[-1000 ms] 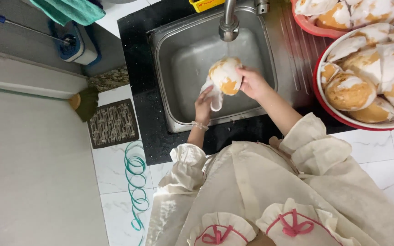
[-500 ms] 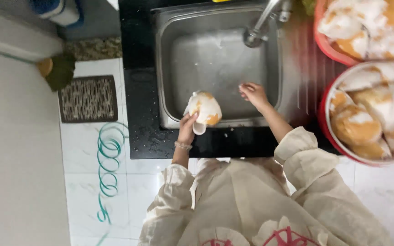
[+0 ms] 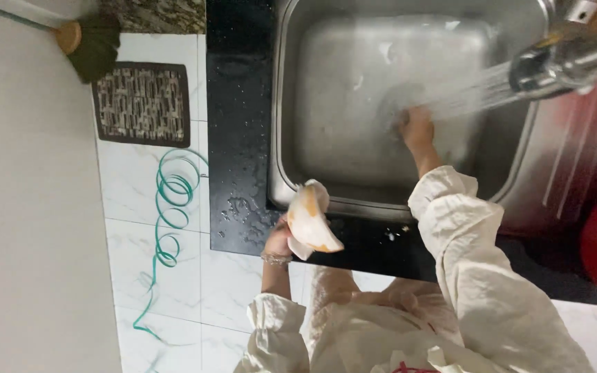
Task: Rinsing individual pieces of food items under a kitchen faucet and placing them into a collection bowl.
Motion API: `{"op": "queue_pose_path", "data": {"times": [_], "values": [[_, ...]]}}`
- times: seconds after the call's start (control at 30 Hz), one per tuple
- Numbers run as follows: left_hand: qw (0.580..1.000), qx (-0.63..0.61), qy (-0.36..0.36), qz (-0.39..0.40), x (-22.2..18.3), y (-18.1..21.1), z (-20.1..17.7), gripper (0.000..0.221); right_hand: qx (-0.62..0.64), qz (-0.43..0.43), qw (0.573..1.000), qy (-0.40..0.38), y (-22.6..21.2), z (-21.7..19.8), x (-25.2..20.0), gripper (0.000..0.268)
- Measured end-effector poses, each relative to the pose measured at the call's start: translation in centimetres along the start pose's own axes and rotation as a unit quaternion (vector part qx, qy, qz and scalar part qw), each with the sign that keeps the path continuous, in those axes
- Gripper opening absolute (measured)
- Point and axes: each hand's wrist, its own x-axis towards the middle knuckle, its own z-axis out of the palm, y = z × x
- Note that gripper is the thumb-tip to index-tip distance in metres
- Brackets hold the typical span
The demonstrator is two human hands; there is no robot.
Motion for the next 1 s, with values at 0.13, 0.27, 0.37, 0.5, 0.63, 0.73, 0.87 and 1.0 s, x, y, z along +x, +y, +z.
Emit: {"op": "queue_pose_path", "data": {"times": [0.13,0.27,0.37,0.5,0.63,0.73,0.87,1.0], "values": [[1.0,0.007,-0.01,-0.002,3.2,0.3,3.6,0.048,-0.103,0.025,0.99,0.089,1.1,4.9,3.1,0.035],[1.0,0.006,-0.013,-0.02,0.7,1.6,4.3,0.049,-0.008,-0.021,0.994,0.106,1.7,2.0,1.9,0.012],[1.0,-0.006,-0.02,-0.017,-0.7,3.2,5.1,0.05,0.509,0.163,0.844,0.053,6.0,3.8,3.9,0.019],[0.999,-0.017,-0.046,-0.005,-2.1,3.0,5.7,0.051,0.435,0.077,0.895,0.058,4.7,-2.5,-0.3,0.012],[0.996,-0.012,-0.089,-0.005,-2.0,2.2,6.8,0.053,0.505,0.107,0.831,0.207,4.7,-9.5,-4.3,0.015],[0.992,0.009,-0.122,-0.028,-5.4,0.5,-1.8,0.053,0.406,0.093,0.826,0.381,5.7,-15.7,-8.4,0.008],[0.99,0.014,-0.122,-0.073,1.3,-1.7,6.9,0.052,0.361,0.114,0.777,0.503,11.9,-16.7,-8.8,0.012],[0.982,0.108,-0.155,-0.017,-5.2,0.5,19.2,0.042,0.697,0.157,0.556,0.425,10.2,-17.9,-9.9,0.015]]}}
